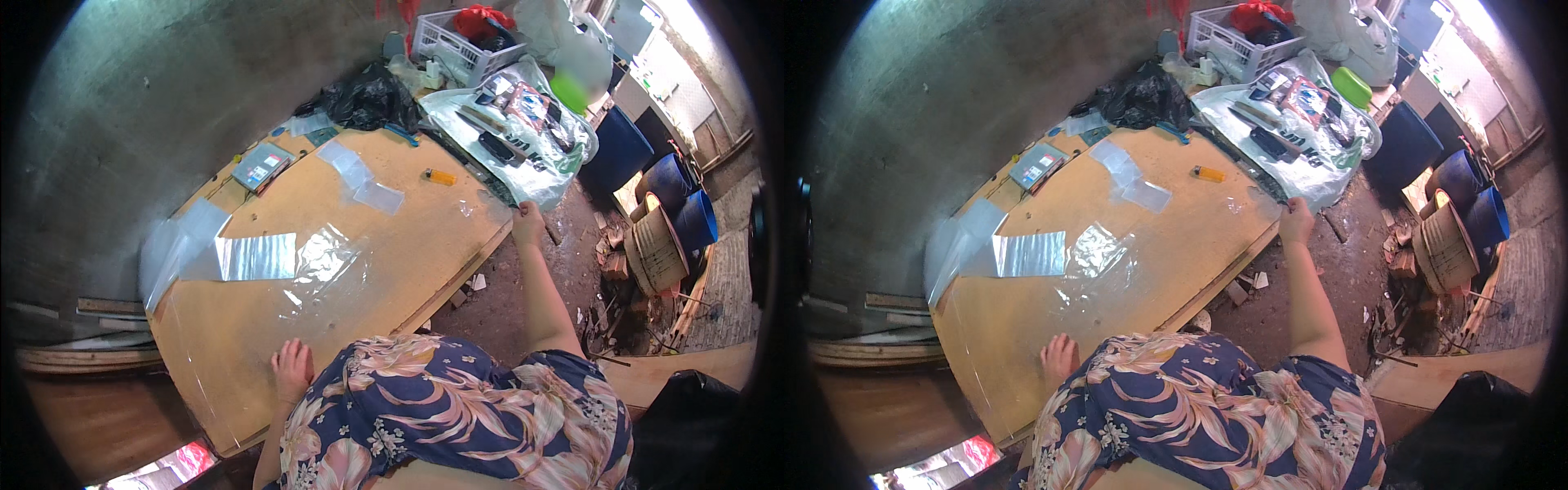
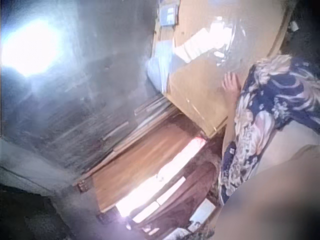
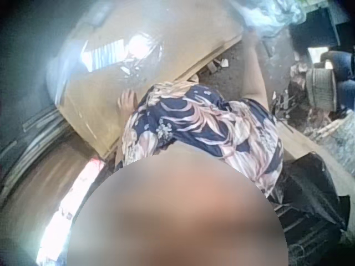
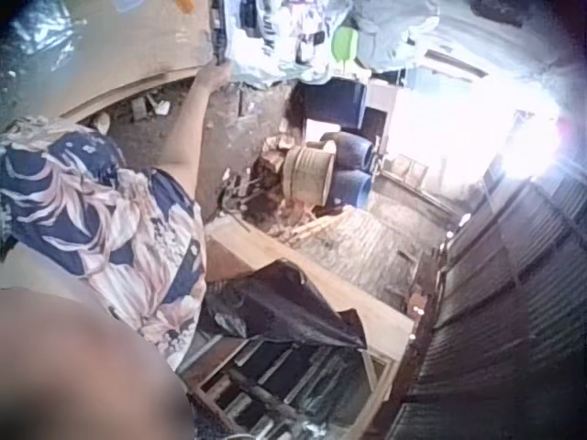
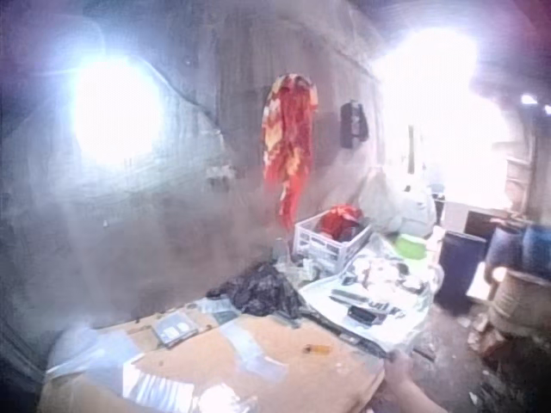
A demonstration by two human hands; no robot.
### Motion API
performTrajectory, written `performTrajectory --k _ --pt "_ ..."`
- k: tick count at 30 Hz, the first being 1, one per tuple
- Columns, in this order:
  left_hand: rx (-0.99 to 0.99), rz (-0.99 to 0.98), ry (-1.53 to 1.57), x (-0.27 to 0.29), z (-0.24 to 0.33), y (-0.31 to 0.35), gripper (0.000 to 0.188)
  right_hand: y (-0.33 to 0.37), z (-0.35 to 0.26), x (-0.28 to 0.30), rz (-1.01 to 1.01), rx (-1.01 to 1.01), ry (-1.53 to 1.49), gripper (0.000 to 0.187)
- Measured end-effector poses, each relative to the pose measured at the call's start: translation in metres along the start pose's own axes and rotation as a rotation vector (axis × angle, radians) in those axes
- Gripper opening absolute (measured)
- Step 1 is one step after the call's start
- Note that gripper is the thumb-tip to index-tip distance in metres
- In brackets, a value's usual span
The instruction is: The person repeatedly assembles small clear plastic pouches on a wooden table. They pick up a pouch, open it, and press the edges together to seal it, then repeat the process with additional pouches.
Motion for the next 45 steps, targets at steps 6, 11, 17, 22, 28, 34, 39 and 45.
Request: performTrajectory --k 6,11,17,22,28,34,39,45 --pt "0.162 0.061 0.202 -0.009 0.016 -0.023 0.036 -0.016 0.023 -0.050 -0.008 0.248 0.196 0.008" --pt "0.217 0.229 0.265 -0.007 0.015 -0.029 0.017 -0.007 0.033 -0.069 -0.025 0.415 0.329 0.010" --pt "0.321 0.213 0.203 -0.009 0.011 -0.032 0.006 0.012 -0.002 -0.051 -0.003 0.487 0.176 0.010" --pt "0.253 0.299 0.052 0.030 0.020 -0.054 0.006 0.102 -0.146 -0.066 -0.575 0.585 -0.216 0.045" --pt "0.324 0.285 0.245 0.109 0.044 -0.076 0.024 0.275 -0.332 -0.049 -1.165 1.198 -0.365 0.045" --pt "0.556 0.052 0.628 0.175 -0.001 0.020 0.026 0.306 -0.396 -0.051 -1.611 1.483 -0.182 0.017" --pt "0.829 -0.030 0.560 0.179 -0.063 0.095 0.022 0.379 -0.448 -0.103 -1.686 1.593 0.138 0.020" --pt "0.913 0.319 -0.433 0.286 -0.120 0.134 0.030 0.437 -0.605 -0.114 -0.827 1.494 -0.750 0.006"
Point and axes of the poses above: each hand's wrist, its own y-axis away from the middle knuckle, its own x-axis out of the back of the hand, z = x × y, the point moved 6 cm from there along -y, towards the middle knuckle, and after that the axes turned 2 degrees about -x, right-handed, at the moved point
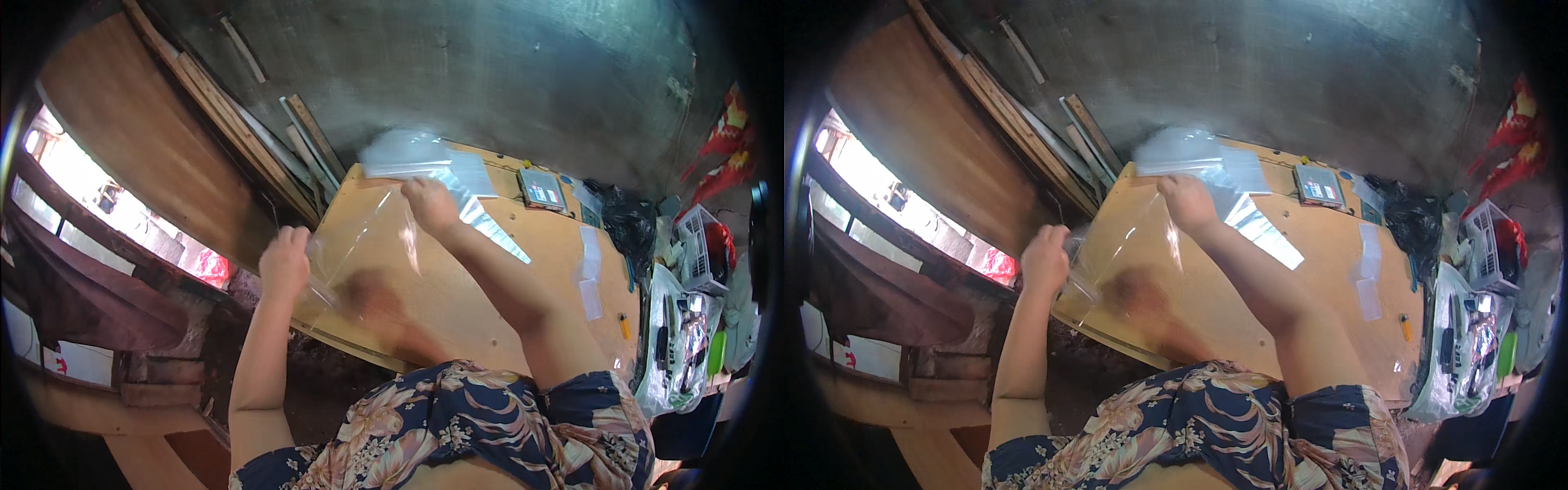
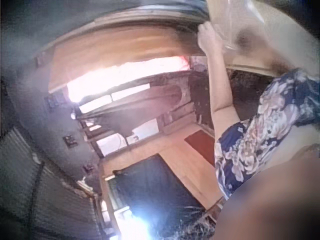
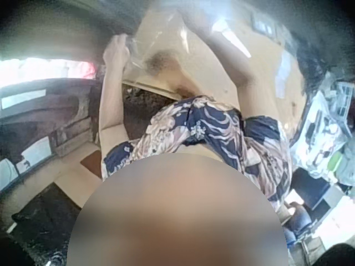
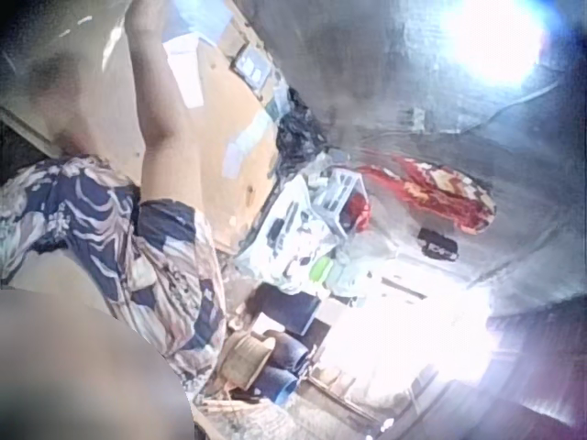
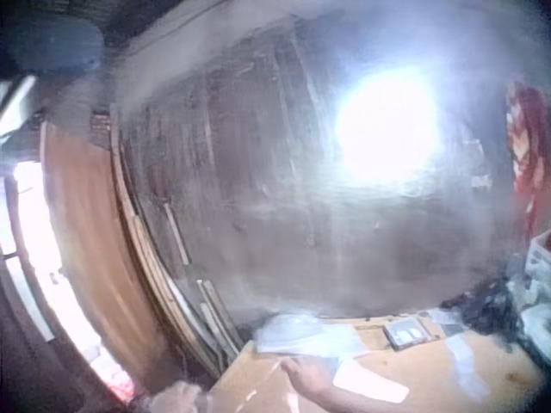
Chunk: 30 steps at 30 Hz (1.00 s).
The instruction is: The person repeatedly assembles small clear plastic pouches on a wooden table. They pick up a pouch, open it, and press the edges together to seal it, then repeat the process with additional pouches.
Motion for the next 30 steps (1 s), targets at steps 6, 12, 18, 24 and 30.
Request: performTrajectory --k 6,12,18,24,30 --pt "-0.105 0.188 -0.220 0.000 -0.011 0.018 0.026 -0.028 0.000 -0.030 0.283 0.056 -0.132 0.010" --pt "-0.076 -0.295 -0.031 -0.120 0.002 0.043 0.043 0.009 0.049 -0.111 -0.015 -0.200 -0.147 0.008" --pt "0.093 -0.654 0.008 -0.208 0.027 0.051 0.072 0.069 0.107 -0.133 -0.372 -0.587 0.191 0.049" --pt "0.229 -0.618 0.028 -0.217 0.039 0.053 0.084 0.145 0.172 -0.072 -0.605 -0.809 0.419 0.049" --pt "0.253 -0.501 0.014 -0.219 0.047 0.050 0.080 0.191 0.169 -0.068 -0.708 -0.534 0.598 0.034"
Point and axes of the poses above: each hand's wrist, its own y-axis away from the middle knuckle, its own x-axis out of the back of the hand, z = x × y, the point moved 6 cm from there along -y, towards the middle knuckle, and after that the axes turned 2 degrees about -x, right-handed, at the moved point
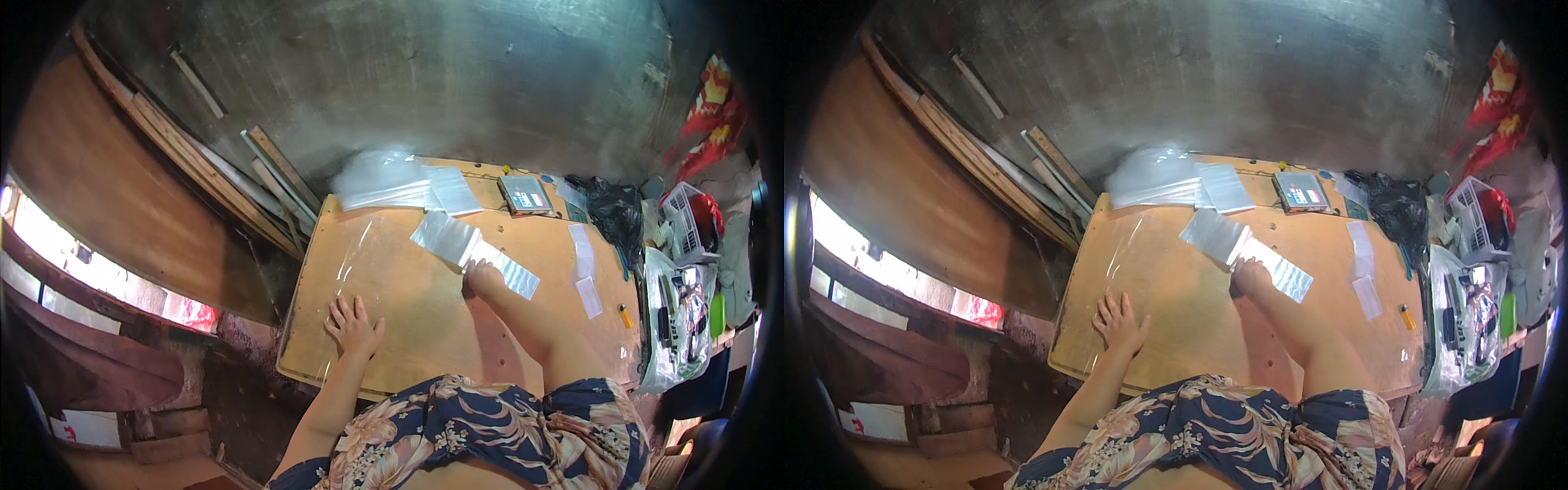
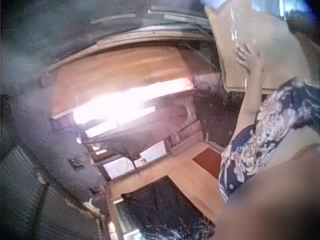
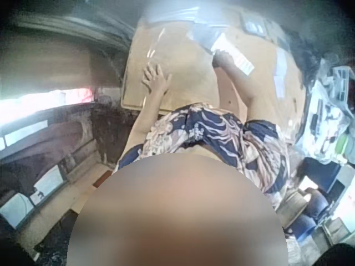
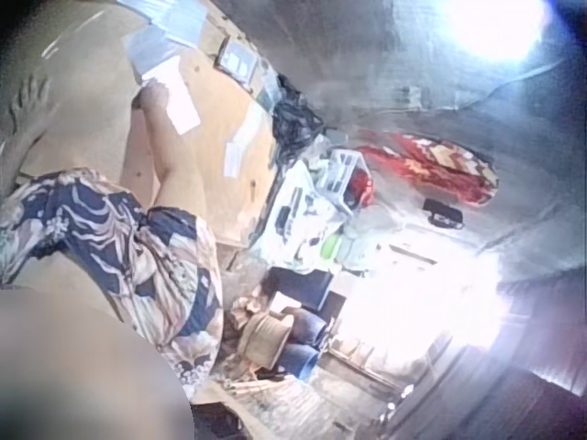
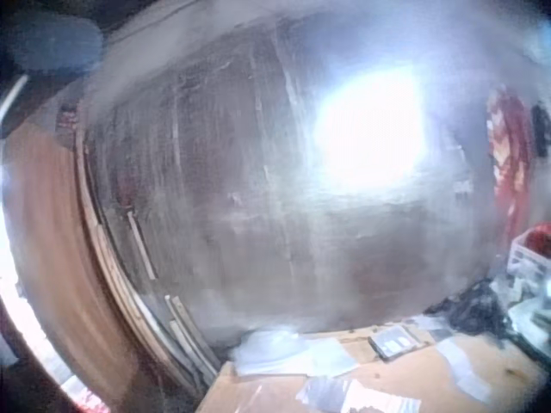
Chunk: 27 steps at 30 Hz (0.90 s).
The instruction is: The person repeatedly assembles small clear plastic pouches on a wooden table. They pick up a pouch, open it, and press the edges together to seal it, then repeat the process with additional pouches.
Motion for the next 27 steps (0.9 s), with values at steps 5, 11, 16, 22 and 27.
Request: performTrajectory --k 5,11,16,22,27 --pt "-0.250 -0.230 0.580 -0.013 0.063 0.015 0.074 0.028 0.014 0.023 -0.054 -0.271 -0.582 0.025" --pt "-0.021 -0.674 1.639 -0.022 0.150 0.043 0.074 0.099 -0.032 0.053 -0.244 -0.102 -1.444 0.026" --pt "-0.041 -0.580 1.727 -0.007 0.179 0.064 0.101 0.143 -0.030 0.073 0.018 0.112 -1.069 0.030" --pt "-0.228 -0.480 1.547 0.004 0.217 0.093 0.108 0.176 0.011 0.091 -0.068 0.034 -0.832 0.024" --pt "-0.220 -0.685 1.753 0.000 0.244 0.103 0.083 0.194 0.033 0.083 -0.222 -0.071 -1.378 0.019"
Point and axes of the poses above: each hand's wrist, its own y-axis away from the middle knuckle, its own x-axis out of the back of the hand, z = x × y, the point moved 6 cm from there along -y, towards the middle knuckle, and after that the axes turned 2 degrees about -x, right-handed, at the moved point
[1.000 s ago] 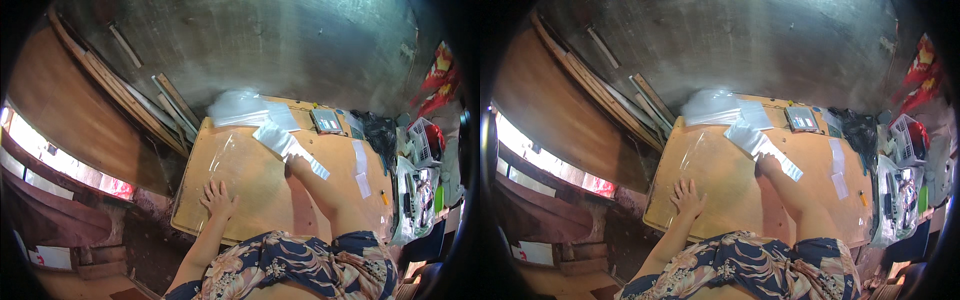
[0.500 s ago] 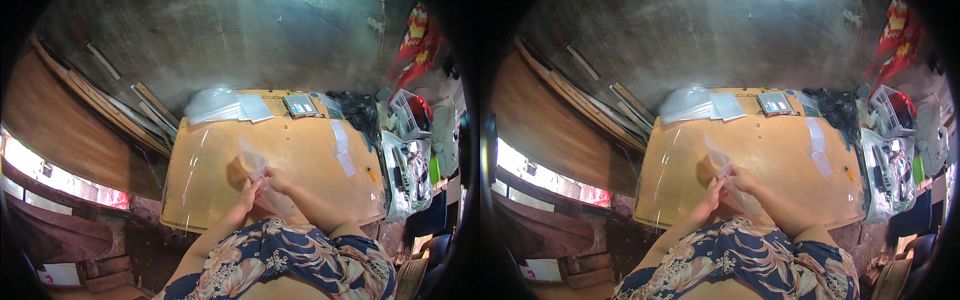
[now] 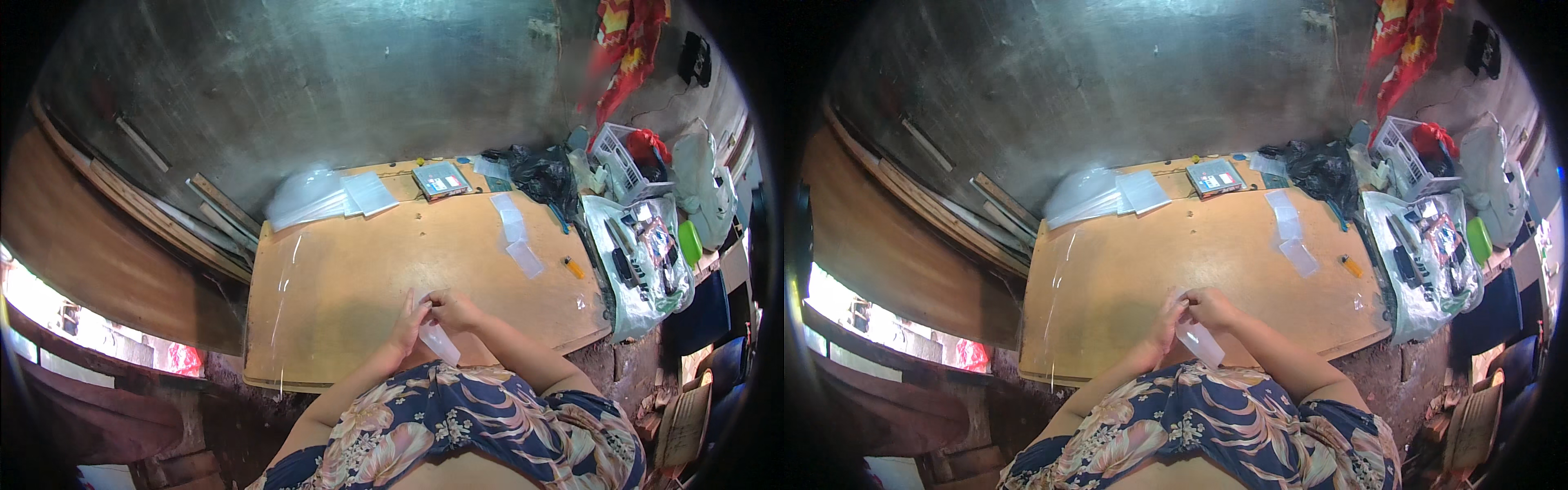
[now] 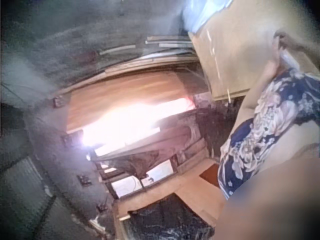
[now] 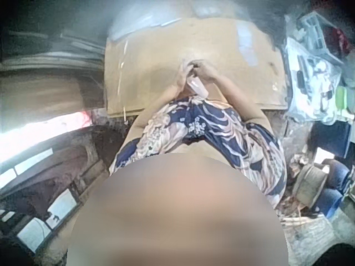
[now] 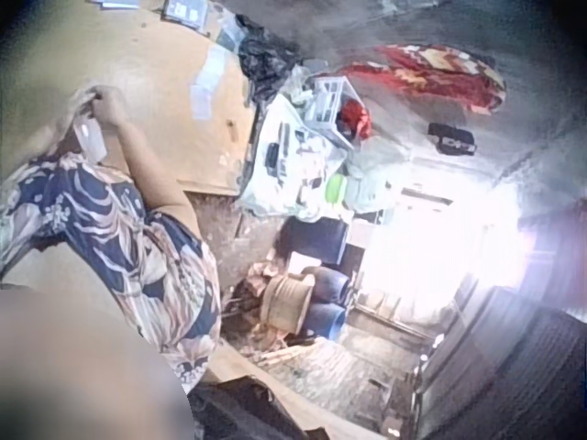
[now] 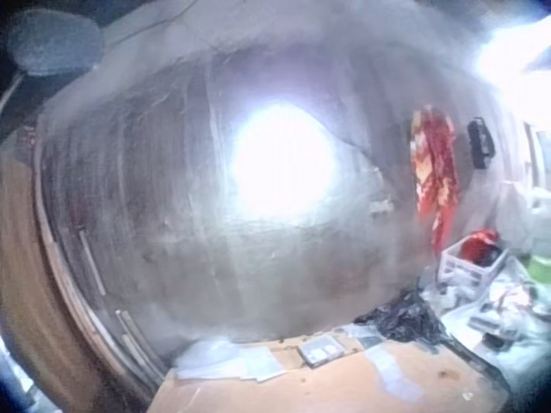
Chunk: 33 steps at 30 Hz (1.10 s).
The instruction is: The person repeatedly assembles small clear plastic pouches on a wooden table. They pick up a pouch, open it, and press the edges together to seal it, then repeat the process with additional pouches.
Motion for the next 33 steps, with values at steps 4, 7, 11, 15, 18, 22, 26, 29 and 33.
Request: performTrajectory --k 4,7,11,15,18,22,26,29,33 --pt "0.067 -0.162 0.098 -0.028 -0.012 -0.005 0.049 0.001 0.025 0.015 0.076 -0.032 -0.153 0.021" --pt "0.118 -0.169 0.025 -0.031 -0.025 -0.009 0.040 0.007 0.037 0.031 0.082 -0.026 -0.297 0.013" --pt "0.160 -0.005 0.049 -0.008 -0.037 -0.033 0.041 0.021 0.040 0.071 0.142 0.048 -0.437 0.016" --pt "0.048 0.286 0.107 0.040 -0.018 -0.059 0.039 0.045 0.054 0.150 0.458 0.064 -0.792 0.017" --pt "0.012 0.553 0.188 0.079 0.010 -0.073 0.041 0.076 0.061 0.201 0.609 0.098 -0.837 0.014" --pt "-0.136 0.397 0.392 0.086 0.056 -0.119 0.051 0.110 0.061 0.220 0.612 0.145 -0.939 0.013" --pt "0.304 0.444 -0.018 0.071 0.063 -0.144 0.085 0.111 0.050 0.198 0.548 0.143 -0.955 0.025" --pt "0.309 -0.131 -0.523 0.000 0.049 -0.131 0.078 0.099 0.039 0.173 0.466 0.147 -0.978 0.035" --pt "0.007 -0.516 -0.495 -0.095 0.022 -0.076 0.044 0.081 0.031 0.150 0.418 0.178 -1.008 0.029"
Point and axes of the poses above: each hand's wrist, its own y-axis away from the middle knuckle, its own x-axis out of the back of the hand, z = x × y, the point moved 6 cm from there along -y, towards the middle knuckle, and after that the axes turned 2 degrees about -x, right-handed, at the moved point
